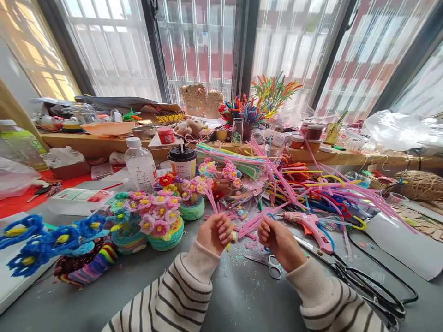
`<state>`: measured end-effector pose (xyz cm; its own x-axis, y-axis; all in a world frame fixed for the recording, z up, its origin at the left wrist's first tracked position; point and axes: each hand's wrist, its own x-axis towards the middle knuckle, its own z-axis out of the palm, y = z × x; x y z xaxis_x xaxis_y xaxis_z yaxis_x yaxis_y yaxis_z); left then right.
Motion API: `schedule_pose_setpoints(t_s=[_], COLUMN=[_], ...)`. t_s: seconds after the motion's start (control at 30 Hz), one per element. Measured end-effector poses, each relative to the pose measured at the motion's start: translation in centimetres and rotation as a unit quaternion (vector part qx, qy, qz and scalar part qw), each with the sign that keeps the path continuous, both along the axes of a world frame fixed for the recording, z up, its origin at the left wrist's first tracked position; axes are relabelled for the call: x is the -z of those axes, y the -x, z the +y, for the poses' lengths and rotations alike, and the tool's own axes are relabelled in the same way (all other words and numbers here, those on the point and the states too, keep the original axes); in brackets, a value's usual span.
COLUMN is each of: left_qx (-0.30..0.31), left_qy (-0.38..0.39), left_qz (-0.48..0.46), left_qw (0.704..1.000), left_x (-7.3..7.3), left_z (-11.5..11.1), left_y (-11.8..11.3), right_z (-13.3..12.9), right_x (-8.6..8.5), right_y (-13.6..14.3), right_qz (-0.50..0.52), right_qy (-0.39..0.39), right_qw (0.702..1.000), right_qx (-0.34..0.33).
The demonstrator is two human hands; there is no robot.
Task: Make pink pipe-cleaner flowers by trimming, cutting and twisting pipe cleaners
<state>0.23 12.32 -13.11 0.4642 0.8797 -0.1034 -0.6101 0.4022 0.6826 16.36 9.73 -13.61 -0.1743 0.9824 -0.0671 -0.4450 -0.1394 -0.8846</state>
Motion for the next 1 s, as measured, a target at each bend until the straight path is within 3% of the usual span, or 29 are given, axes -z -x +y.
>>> schedule_pose_setpoints(t_s=[0.07, 0.1, 0.17, 0.23, 0.3, 0.43, 0.5, 0.63, 0.87, 1.0], left_qx=[-0.027, -0.05, -0.111, -0.156, -0.158, -0.141, -0.131, -0.118, -0.142, -0.191], left_qy=[-0.05, -0.09, -0.194, -0.295, -0.35, -0.354, -0.352, -0.359, -0.356, -0.354], left_qz=[0.131, 0.215, 0.39, 0.527, 0.616, 0.716, 0.73, 0.728, 0.712, 0.685], left_qw=[0.99, 0.971, 0.893, 0.782, 0.688, 0.585, 0.571, 0.572, 0.588, 0.607], left_x=[0.2, 0.3, 0.6, 0.9, 1.3, 1.9, 2.0, 1.7, 0.4, -0.1], left_z=[0.0, -0.1, -0.1, -0.2, -0.1, 0.3, 0.5, 0.6, 0.1, -0.4], left_y=[-0.3, -0.5, -0.9, -1.3, -1.6, -2.1, -2.3, -2.3, -1.4, -1.4], right_z=[1.0, 1.3, 1.6, 1.6, 1.5, 1.3, 1.2, 1.1, 0.9, 0.6], right_x=[0.5, 0.6, 0.8, 1.0, 1.1, 1.5, 1.6, 1.4, 1.3, 1.1], right_y=[0.9, 1.0, 0.8, 0.4, 0.2, 0.1, 0.2, 0.1, -0.2, -0.2], right_qz=[0.158, 0.216, 0.291, 0.332, 0.357, 0.379, 0.388, 0.406, 0.395, 0.38], right_qy=[0.031, 0.04, 0.05, 0.053, 0.053, 0.05, 0.044, 0.031, 0.022, 0.022], right_qw=[0.986, 0.975, 0.954, 0.94, 0.93, 0.921, 0.917, 0.909, 0.915, 0.921], right_qx=[-0.03, -0.039, -0.056, -0.065, -0.069, -0.079, -0.082, -0.083, -0.078, -0.081])
